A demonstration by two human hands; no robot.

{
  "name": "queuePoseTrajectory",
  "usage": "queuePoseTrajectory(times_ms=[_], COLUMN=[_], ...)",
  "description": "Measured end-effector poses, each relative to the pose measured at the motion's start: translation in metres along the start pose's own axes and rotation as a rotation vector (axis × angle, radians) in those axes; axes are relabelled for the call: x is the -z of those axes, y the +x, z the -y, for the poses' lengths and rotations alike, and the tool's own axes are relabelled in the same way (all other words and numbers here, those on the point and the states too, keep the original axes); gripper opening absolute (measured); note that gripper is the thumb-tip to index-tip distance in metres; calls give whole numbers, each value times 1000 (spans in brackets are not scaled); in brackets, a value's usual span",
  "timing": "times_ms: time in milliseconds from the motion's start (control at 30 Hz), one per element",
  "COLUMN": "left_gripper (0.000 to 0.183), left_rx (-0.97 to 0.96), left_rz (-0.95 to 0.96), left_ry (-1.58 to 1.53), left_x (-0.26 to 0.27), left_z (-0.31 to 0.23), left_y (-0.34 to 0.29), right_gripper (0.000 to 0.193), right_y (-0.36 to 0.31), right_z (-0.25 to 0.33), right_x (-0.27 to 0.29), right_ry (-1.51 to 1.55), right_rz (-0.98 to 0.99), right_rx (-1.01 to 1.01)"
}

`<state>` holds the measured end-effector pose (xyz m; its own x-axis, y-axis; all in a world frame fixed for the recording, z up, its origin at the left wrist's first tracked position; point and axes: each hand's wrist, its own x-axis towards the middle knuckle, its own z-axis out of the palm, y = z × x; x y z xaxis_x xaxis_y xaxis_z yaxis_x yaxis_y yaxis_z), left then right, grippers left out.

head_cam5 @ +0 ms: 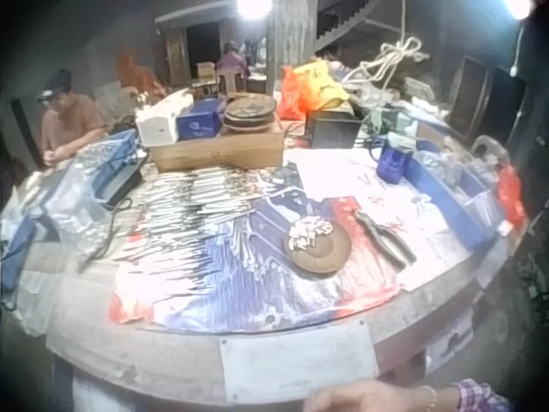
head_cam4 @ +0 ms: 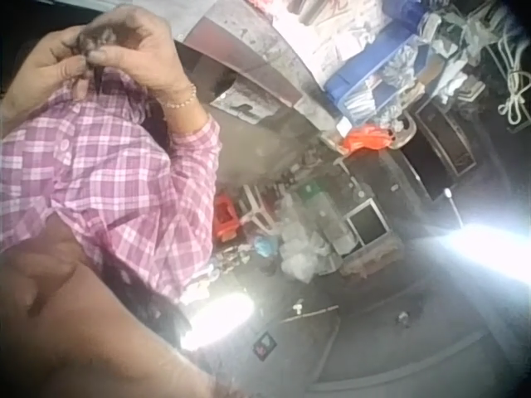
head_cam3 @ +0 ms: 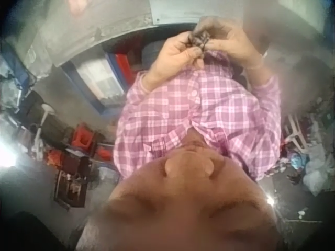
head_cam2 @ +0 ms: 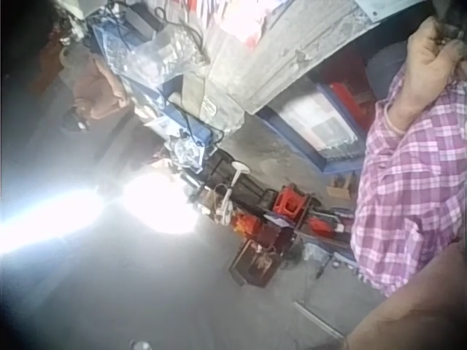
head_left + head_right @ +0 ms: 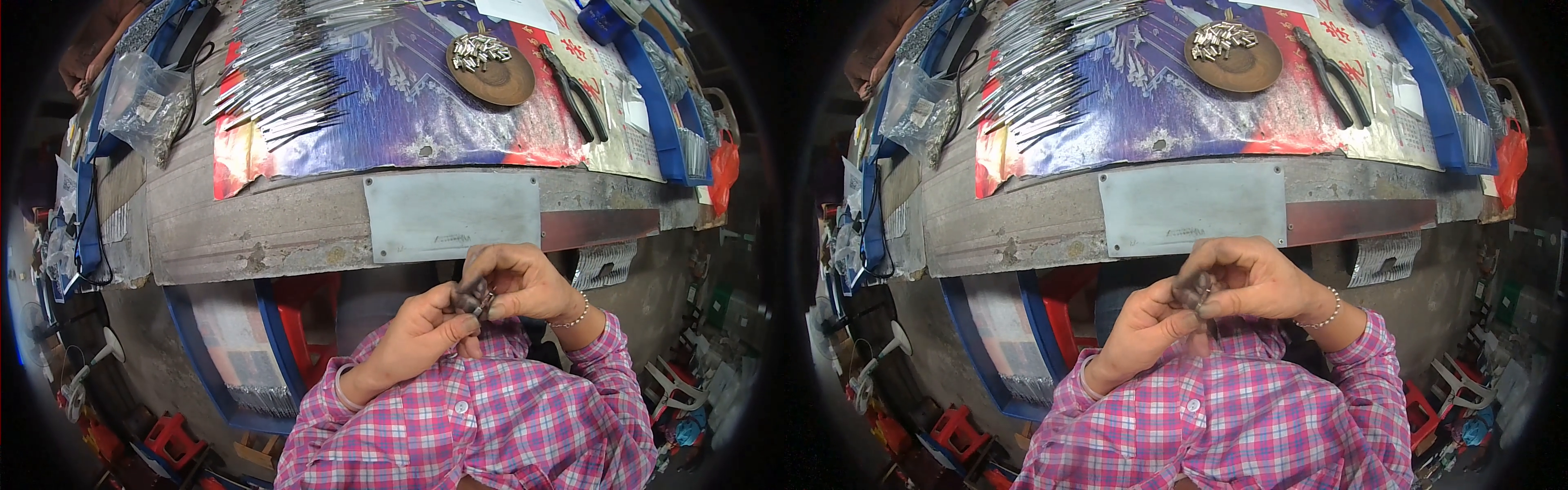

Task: The person assembles metal components by fitting small caps onto metal rods by hand, crimping the joints with pliers, and placing the finished rods into a tray.

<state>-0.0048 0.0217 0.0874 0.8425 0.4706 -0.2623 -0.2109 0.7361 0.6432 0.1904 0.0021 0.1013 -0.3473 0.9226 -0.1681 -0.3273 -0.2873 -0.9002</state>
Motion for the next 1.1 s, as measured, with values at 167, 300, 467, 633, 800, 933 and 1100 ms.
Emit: queuePoseTrajectory(times_ms=[167,300,467,633,800,933,1100], left_gripper=[11,9,7,7,7,7,7], left_rx=[87,-287,107,56,-570,159,-140], left_rz=[60,-242,28,-79,-387,36,-262], left_ry=[-169,679,-191,-6,1082,-269,564], left_x=[3,-2,7,-2,0,5,-4], left_z=[5,8,11,4,8,6,3], left_y=[2,8,1,2,9,-2,8], right_gripper=[8,7,7,6,8,8,14], right_y=[-4,-6,-5,-10,-5,-2,-3], right_z=[-5,-16,-9,-14,-15,-10,-15], right_x=[-3,-11,-6,-11,-21,-12,-26], right_ry=[-31,-250,83,-28,-279,-111,-613], right_rz=[-43,-234,-27,-125,-296,-68,-396], right_rx=[61,6,60,96,63,119,133])
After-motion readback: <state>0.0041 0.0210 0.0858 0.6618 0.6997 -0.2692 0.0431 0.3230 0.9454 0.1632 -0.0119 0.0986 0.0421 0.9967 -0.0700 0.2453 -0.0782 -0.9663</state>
